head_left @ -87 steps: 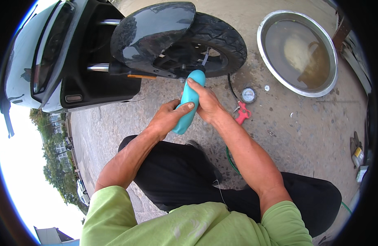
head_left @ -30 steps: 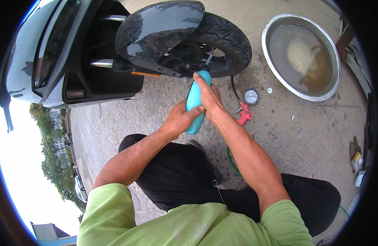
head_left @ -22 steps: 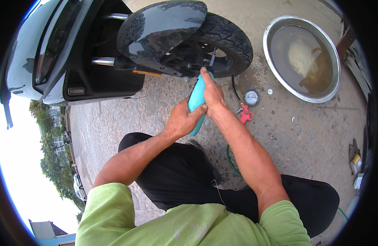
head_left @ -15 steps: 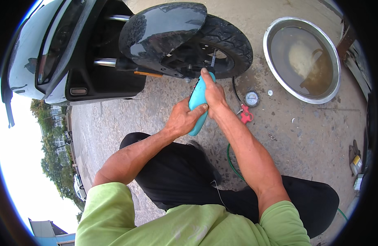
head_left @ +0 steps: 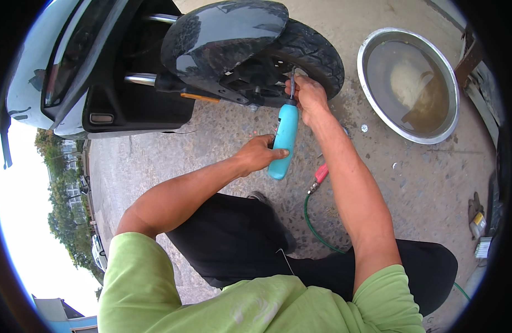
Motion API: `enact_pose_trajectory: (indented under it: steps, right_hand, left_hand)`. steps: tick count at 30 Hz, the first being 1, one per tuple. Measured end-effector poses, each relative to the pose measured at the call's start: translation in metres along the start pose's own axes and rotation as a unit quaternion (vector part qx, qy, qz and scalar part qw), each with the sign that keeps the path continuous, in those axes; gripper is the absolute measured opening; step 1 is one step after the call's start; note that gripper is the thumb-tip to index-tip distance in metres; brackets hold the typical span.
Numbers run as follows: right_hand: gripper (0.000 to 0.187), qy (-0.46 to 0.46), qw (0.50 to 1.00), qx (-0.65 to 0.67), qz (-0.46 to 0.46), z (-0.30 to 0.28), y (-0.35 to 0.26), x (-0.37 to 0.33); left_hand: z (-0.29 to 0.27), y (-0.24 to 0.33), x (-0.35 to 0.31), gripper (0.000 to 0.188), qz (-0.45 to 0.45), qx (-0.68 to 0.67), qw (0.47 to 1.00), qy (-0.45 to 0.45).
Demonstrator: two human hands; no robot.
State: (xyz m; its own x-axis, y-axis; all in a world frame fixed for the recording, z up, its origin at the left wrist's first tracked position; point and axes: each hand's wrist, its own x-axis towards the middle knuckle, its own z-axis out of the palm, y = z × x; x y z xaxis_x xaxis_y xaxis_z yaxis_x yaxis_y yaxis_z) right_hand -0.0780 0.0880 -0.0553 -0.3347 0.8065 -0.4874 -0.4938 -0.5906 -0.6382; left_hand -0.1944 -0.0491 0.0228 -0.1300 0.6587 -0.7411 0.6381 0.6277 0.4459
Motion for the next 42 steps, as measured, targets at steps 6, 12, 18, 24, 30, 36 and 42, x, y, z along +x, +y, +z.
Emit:
enact_pose_trajectory:
  steps: [6, 12, 18, 24, 30, 36, 42]
  right_hand:
    - [0.029, -0.019, 0.998, 0.019, -0.055, -0.001, 0.012, 0.01]
    - [0.028, -0.044, 0.998, -0.005, -0.039, -0.007, 0.006, 0.012]
    - [0.027, -0.044, 0.995, 0.065, -0.064, 0.002, 0.012, 0.009]
    - [0.026, -0.059, 0.997, -0.001, -0.055, -0.008, 0.011, 0.012]
    - [0.03, -0.027, 0.982, -0.133, -0.133, -0.015, 0.019, 0.018]
    - [0.033, 0.05, 0.955, -0.231, -0.178, -0.02, 0.023, 0.02]
    - [0.034, 0.068, 0.943, -0.265, -0.189, -0.021, 0.02, 0.017]
  left_hand:
    - [0.002, -0.018, 0.029, 0.053, 0.034, 0.014, 0.999, 0.0]
    - [0.004, -0.017, 0.035, 0.049, 0.04, 0.017, 0.999, -0.015]
    - [0.005, -0.03, 0.058, 0.049, 0.069, 0.05, 0.996, 0.026]
    - [0.007, -0.037, 0.073, 0.046, 0.088, 0.068, 0.992, 0.064]
    - [-0.015, -0.02, 0.084, 0.047, 0.107, -0.043, 0.991, 0.061]
    - [-0.025, 0.05, 0.059, 0.057, 0.128, -0.271, 0.951, 0.08]
    - [-0.024, 0.07, 0.097, 0.036, 0.086, -0.357, 0.928, 0.058]
